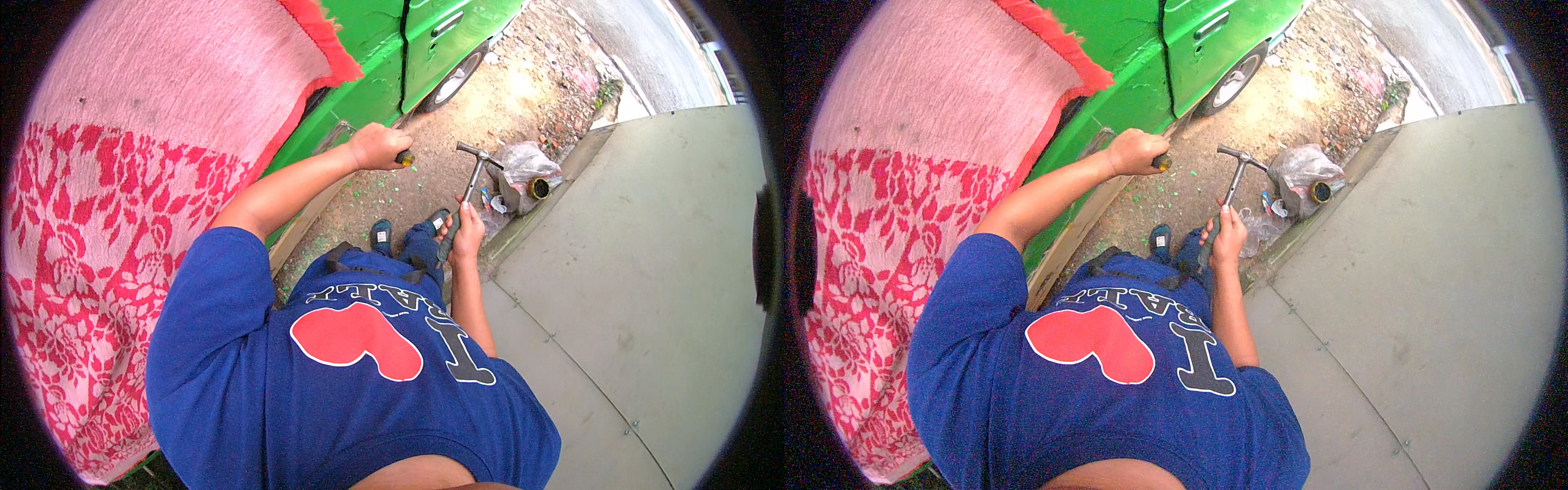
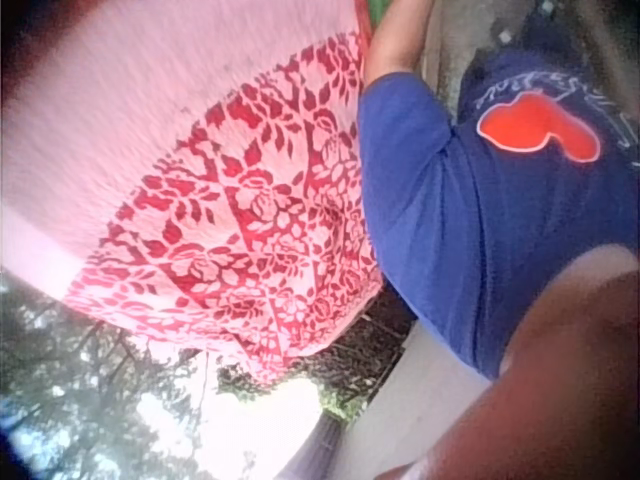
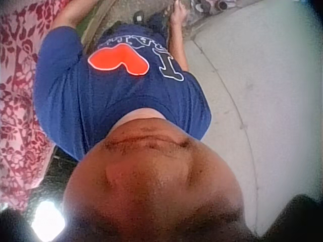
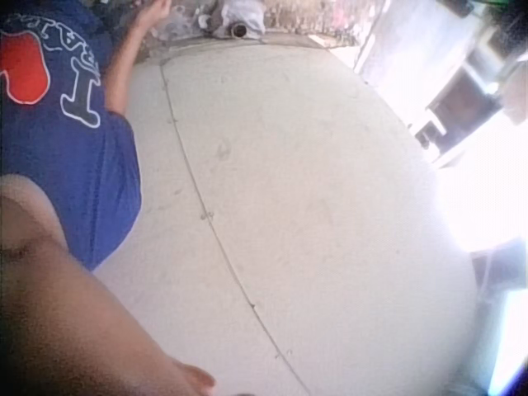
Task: The person uses a hammer and a metal punch to repeatedly tap and flatten a dent on the side panel of a green car. The person works on the same small area for the duration of the clip.
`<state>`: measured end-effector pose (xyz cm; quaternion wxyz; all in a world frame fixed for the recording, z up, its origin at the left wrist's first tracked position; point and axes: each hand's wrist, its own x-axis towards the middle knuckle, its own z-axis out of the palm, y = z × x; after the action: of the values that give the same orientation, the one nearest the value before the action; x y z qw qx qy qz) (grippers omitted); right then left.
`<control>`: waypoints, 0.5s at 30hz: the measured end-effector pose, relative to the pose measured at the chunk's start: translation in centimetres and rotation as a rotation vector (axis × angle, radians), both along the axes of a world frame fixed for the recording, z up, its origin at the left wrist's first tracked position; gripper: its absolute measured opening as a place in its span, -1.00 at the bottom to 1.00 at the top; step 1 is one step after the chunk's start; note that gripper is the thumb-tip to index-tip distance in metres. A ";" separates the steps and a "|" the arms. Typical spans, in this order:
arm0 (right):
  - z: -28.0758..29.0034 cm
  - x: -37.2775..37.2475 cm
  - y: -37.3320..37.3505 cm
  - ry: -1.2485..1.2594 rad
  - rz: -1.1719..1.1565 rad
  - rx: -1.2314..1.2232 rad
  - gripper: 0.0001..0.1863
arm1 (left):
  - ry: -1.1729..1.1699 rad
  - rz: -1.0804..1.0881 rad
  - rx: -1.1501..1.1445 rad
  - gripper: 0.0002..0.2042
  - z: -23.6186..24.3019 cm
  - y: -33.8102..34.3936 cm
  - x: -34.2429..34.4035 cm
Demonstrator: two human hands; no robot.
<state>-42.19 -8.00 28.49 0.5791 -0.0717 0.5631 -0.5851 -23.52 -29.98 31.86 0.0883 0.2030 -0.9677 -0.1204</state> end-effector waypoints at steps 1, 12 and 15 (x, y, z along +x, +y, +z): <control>0.2 0.2 0.0 0.004 -0.004 0.001 -0.64 | 0.009 0.003 -0.003 -0.72 -0.1 0.0 0.0; 4.3 3.0 0.8 0.098 -0.125 -0.193 -0.66 | 0.012 0.061 0.010 -0.66 -0.1 -0.2 -0.2; 3.7 4.2 1.4 0.180 -0.097 -0.151 -0.66 | 0.007 0.075 -0.002 -0.67 -0.5 -0.5 -0.5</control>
<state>-37.96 -6.58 32.21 0.4900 -0.1400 0.5699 -0.6445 -24.03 -30.52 31.32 0.0962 0.2387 -0.9592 -0.1168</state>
